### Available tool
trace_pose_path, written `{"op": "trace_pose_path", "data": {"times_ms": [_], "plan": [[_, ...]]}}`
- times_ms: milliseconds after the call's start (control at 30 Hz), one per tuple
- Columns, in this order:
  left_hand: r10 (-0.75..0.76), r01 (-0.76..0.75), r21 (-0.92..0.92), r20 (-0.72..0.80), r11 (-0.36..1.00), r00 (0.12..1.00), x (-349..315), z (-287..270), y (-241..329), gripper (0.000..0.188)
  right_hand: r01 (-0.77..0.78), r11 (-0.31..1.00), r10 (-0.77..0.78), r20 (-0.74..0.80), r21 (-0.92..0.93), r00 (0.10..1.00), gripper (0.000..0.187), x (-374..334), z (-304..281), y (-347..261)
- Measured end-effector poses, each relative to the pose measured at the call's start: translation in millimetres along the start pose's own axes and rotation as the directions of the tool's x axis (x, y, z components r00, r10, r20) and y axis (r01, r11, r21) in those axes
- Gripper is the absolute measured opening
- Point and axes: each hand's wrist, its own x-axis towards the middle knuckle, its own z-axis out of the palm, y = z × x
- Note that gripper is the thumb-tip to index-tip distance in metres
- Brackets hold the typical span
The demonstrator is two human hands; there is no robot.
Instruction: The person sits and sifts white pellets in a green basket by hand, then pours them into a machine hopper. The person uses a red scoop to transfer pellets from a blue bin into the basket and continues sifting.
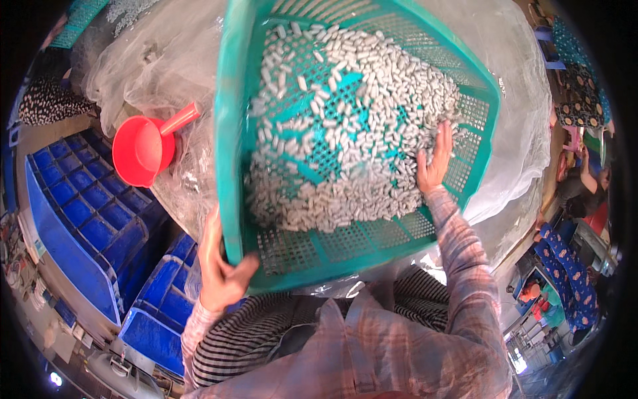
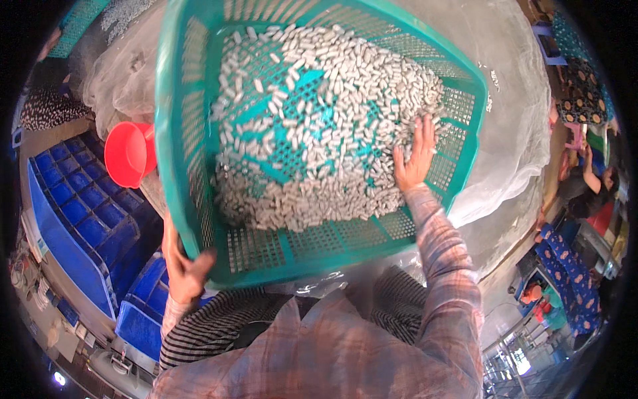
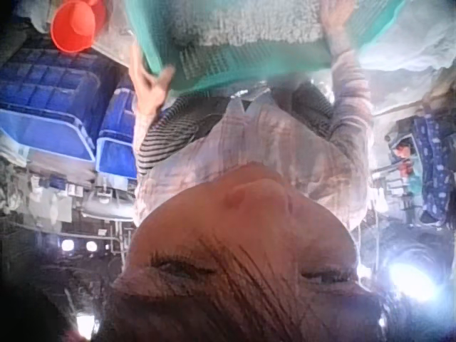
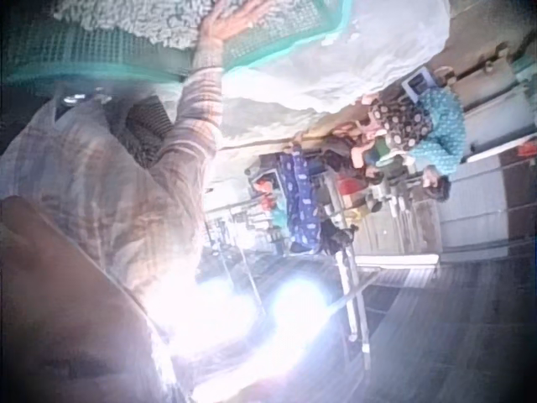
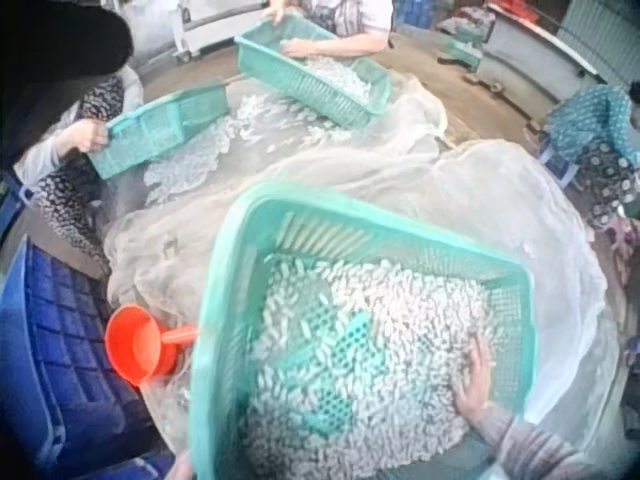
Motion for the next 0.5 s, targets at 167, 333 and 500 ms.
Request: {"op": "trace_pose_path", "data": {"times_ms": [167, 333, 500], "plan": [[-0.125, 0.086, -0.246, -0.148, 0.965, 0.981, 30.4, -3.5, -53.3, 0.084, -0.422, 0.884, 0.297, -0.455, -0.201, 0.839, 0.038, 94.5, 83.8, -47.4], [-0.146, 0.099, -0.310, -0.131, 0.945, 0.981, 46.5, -2.0, -57.7, 0.085, 0.049, 0.997, -0.048, -0.009, 0.063, 0.999, 0.042, 92.3, 128.4, -136.9], [-0.153, 0.101, -0.282, -0.168, 0.954, 0.974, 40.2, -6.4, -67.8, 0.083, 0.456, 0.866, -0.480, 0.602, 0.206, 0.638, 0.054, 18.3, 72.2, -129.4]]}}
